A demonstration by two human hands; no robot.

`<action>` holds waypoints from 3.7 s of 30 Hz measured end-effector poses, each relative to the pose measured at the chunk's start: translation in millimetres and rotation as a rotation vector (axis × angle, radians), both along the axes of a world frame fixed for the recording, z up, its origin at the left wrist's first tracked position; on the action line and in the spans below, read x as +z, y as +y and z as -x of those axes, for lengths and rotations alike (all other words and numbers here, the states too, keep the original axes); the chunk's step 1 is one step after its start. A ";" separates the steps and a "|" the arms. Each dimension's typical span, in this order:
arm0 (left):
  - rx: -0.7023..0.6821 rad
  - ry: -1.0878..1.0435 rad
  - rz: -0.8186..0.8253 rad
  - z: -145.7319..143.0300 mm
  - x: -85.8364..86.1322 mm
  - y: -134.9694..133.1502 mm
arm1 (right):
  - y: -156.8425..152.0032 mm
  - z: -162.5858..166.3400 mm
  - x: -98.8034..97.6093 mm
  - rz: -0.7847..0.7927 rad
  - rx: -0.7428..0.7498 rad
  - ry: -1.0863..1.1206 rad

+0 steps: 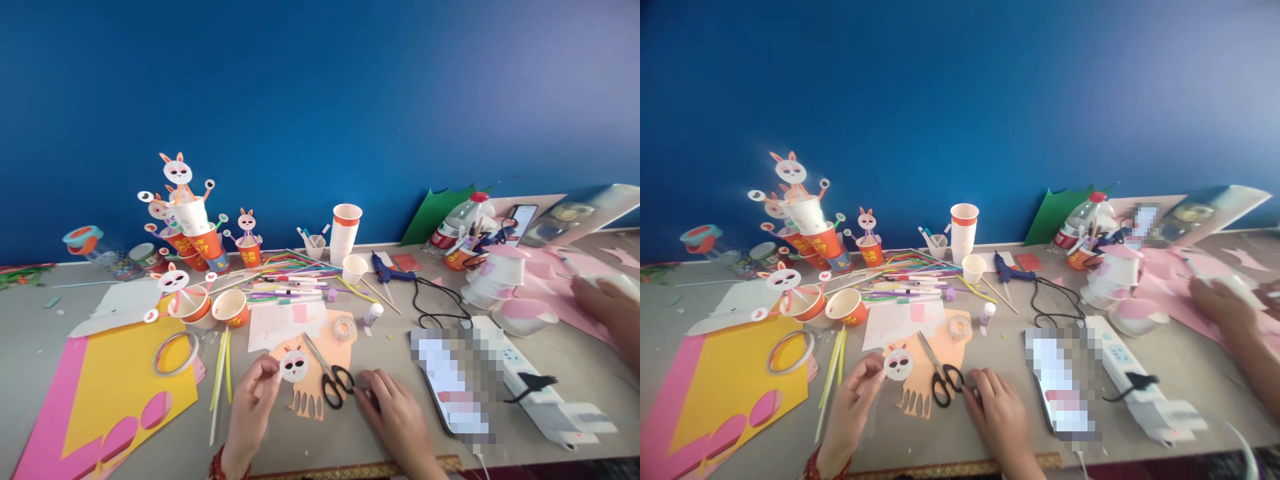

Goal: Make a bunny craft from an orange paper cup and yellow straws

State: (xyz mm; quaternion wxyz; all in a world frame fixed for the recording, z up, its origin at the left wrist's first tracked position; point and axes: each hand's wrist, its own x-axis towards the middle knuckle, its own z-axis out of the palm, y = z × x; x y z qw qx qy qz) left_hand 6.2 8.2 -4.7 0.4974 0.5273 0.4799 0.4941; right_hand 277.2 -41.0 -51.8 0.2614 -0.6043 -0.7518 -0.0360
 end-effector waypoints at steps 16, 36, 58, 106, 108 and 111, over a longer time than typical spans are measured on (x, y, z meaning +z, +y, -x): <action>0.017 -0.035 0.007 4.0 -1.3 -0.5 | -16.1 9.0 18.1 0.269 0.107 0.520; 0.015 -0.038 0.003 15.5 2.7 -10.1 | -6.8 77.7 34.0 0.961 0.255 1.241; -0.101 -0.139 0.060 -14.3 8.3 21.8 | 60.3 67.9 65.6 0.629 0.136 1.244; -0.099 0.227 -0.127 -4.6 22.9 33.3 | 61.4 78.1 57.7 0.643 0.034 1.519; -0.132 0.204 -0.145 -5.7 25.2 32.9 | 60.9 78.3 57.4 0.643 0.036 1.518; -0.157 0.204 -0.175 -7.6 26.1 31.8 | 60.3 78.6 57.2 0.646 0.038 1.514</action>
